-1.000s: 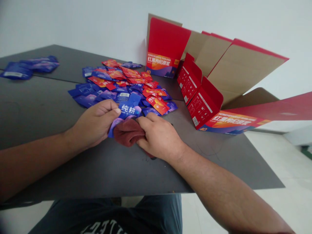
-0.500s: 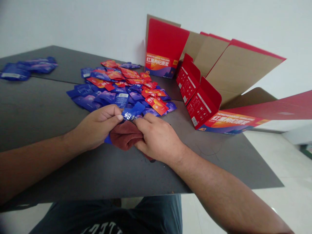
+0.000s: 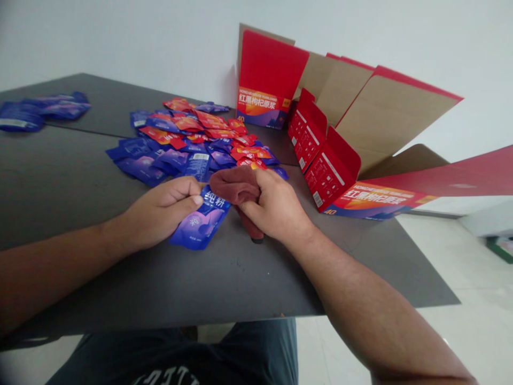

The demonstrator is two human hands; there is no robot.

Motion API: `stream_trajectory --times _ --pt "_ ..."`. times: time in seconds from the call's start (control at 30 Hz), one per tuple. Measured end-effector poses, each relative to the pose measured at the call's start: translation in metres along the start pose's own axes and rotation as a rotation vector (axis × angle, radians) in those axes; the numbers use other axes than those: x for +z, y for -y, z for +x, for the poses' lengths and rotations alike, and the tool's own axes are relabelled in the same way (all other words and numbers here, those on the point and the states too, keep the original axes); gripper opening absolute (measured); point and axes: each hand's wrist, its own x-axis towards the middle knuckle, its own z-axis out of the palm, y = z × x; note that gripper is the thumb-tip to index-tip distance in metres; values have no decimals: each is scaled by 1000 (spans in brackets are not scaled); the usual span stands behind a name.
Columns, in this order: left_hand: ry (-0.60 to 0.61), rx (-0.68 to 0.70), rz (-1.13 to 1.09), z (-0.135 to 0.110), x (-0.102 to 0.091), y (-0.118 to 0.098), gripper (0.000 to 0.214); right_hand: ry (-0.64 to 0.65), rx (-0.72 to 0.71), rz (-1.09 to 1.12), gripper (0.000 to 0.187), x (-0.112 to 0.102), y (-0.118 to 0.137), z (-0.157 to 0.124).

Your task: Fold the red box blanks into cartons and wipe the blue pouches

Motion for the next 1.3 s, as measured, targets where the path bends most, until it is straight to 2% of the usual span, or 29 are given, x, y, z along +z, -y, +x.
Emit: stream_trajectory --times 0.13,0.27,0.43,0.6,0.77,0.93,1.1,1.23,1.3 --pt "-1 -20 -20 0 1 3 19 72 -92 15 29 2 -1 -1" --pt "-45 -43 -21 -1 1 4 20 60 -41 25 29 3 1 -2" --pt "-77 -35 -56 1 3 9 23 184 -200 -55 17 8 12 -10" --pt "-121 -34 -46 1 4 9 25 155 -179 -134 13 14 22 -15" --pt "-147 -9 16 0 2 4 26 315 -320 -157 16 18 33 -20" --pt "-151 -23 -16 1 3 7 27 233 -225 -169 16 18 32 -19" --pt "-185 -27 18 1 4 5 25 337 -366 -154 17 21 32 -20" --pt "-171 -67 -80 0 4 5 25 252 -254 -144 21 21 29 -19" --pt "-187 -97 -112 0 5 5 24 244 -258 -145 20 21 29 -20"
